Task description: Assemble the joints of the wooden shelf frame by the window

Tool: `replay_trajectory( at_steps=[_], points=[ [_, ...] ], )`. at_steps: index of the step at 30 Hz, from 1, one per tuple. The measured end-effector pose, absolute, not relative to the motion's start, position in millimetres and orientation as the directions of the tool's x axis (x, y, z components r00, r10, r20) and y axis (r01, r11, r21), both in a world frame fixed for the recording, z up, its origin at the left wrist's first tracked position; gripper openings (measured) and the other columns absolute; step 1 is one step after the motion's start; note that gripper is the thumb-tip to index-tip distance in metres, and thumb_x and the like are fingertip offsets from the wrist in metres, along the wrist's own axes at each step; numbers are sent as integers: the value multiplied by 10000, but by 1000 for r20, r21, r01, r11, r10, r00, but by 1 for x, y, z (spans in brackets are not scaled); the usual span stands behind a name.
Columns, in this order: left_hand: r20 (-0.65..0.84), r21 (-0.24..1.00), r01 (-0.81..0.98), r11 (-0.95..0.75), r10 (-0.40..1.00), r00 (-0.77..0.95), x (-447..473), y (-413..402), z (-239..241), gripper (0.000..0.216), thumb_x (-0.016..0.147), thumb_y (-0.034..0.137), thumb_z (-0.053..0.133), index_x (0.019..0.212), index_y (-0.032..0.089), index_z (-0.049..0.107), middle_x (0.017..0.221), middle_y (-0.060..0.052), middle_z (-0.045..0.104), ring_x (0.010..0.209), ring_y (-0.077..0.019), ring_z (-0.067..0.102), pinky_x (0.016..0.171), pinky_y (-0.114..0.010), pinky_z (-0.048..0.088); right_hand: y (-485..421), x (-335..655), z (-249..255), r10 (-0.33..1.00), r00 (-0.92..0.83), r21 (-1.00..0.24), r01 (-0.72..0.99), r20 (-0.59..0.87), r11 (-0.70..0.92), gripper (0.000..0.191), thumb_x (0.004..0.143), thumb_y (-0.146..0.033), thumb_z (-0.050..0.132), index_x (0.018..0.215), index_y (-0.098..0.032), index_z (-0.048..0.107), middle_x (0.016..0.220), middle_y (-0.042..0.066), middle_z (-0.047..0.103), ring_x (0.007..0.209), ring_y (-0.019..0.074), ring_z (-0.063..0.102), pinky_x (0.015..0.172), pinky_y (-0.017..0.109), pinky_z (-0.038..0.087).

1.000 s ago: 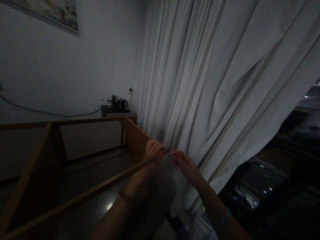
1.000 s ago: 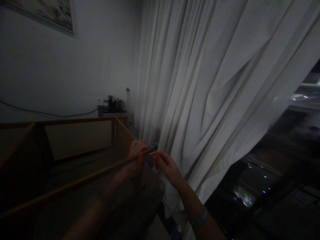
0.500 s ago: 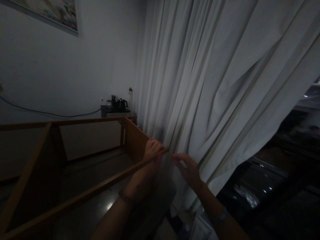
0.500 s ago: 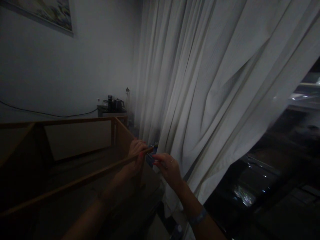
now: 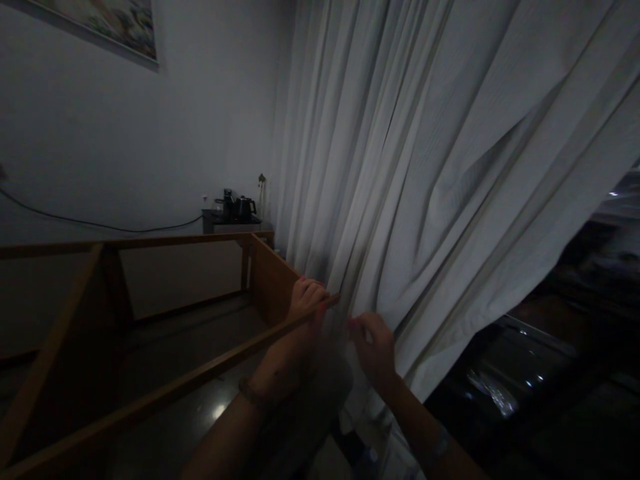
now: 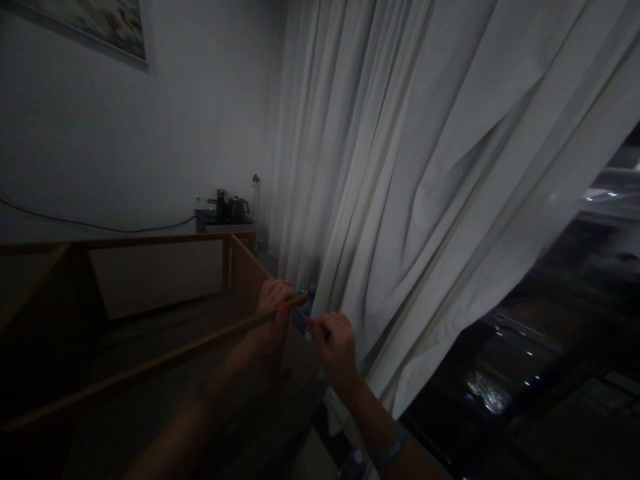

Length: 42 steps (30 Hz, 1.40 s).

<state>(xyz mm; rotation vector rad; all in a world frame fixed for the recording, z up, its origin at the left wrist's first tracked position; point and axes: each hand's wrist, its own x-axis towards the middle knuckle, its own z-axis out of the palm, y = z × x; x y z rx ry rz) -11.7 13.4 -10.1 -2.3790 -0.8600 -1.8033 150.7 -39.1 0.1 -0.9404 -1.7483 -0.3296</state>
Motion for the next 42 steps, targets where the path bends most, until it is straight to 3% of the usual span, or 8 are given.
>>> replay_trajectory(
  at_steps=[3, 7, 12, 17, 27, 30, 35, 42],
  points=[
    [893, 296, 450, -842, 411, 182, -12, 12, -9, 430, 1010, 373, 163, 901, 219, 549, 906, -59, 603, 1028, -234, 492, 1074, -486, 306, -46, 138, -5, 659, 11, -536, 592, 752, 602, 487, 996, -469, 432, 619, -199, 582, 519, -31, 551, 492, 119, 520, 499, 237, 378],
    [886, 310, 459, -833, 428, 178, -13, 10, -8, 421, 1008, 362, 174, 905, 215, 555, 930, -65, 600, 1044, -238, 480, 1064, -478, 319, -44, 136, -8, 680, 41, -610, 484, 732, 628, 392, 951, -485, 513, 701, -197, 606, 592, -27, 597, 551, 129, 558, 530, 233, 415],
    [879, 306, 455, -836, 431, 202, -13, 10, -8, 393, 1005, 335, 194, 926, 215, 560, 931, -58, 597, 1030, -231, 482, 1073, -483, 312, -33, 146, -12, 549, -14, -479, 468, 836, 743, 208, 945, -396, 564, 1043, -224, 629, 806, 7, 640, 735, 162, 598, 681, 282, 482],
    [881, 295, 469, -833, 427, 205, -14, 10, -8, 351, 991, 305, 224, 926, 222, 560, 938, -61, 607, 1055, -240, 480, 1075, -497, 311, -25, 161, -5, 364, -301, -144, 563, 882, 814, 207, 979, -335, 518, 923, -262, 703, 833, 33, 646, 837, 191, 575, 758, 334, 464],
    [895, 285, 429, -857, 398, 200, -14, 13, -8, 422, 1009, 381, 192, 922, 210, 567, 932, -61, 603, 1029, -239, 489, 1049, -489, 326, -24, 187, 30, 296, -704, 182, 518, 645, 836, 328, 992, -296, 512, 1315, -272, 565, 1192, 20, 693, 1029, 172, 578, 917, 343, 412],
    [901, 282, 425, -860, 389, 191, -13, 12, -8, 438, 1015, 380, 184, 924, 209, 576, 917, -57, 603, 1020, -235, 488, 1038, -479, 331, -25, 191, 36, 303, -737, 227, 523, 604, 821, 340, 996, -313, 500, 1331, -307, 557, 1225, 0, 683, 1044, 172, 570, 916, 339, 420],
    [904, 292, 432, -853, 394, 167, -10, 14, -10, 491, 1018, 419, 139, 921, 215, 575, 929, -54, 599, 1025, -233, 480, 1037, -477, 323, -13, 195, 32, 278, -713, 221, 521, 644, 824, 205, 937, -386, 585, 1107, -367, 698, 1109, -23, 724, 973, 193, 550, 874, 344, 435],
    [898, 328, 440, -836, 421, 132, -8, 12, -10, 559, 1000, 470, 75, 874, 229, 565, 896, -64, 595, 996, -245, 476, 1017, -486, 335, -4, 185, 12, 297, -594, 7, 454, 747, 891, 265, 947, -473, 528, 928, -299, 727, 876, 16, 723, 863, 189, 570, 816, 363, 445]
  ],
)
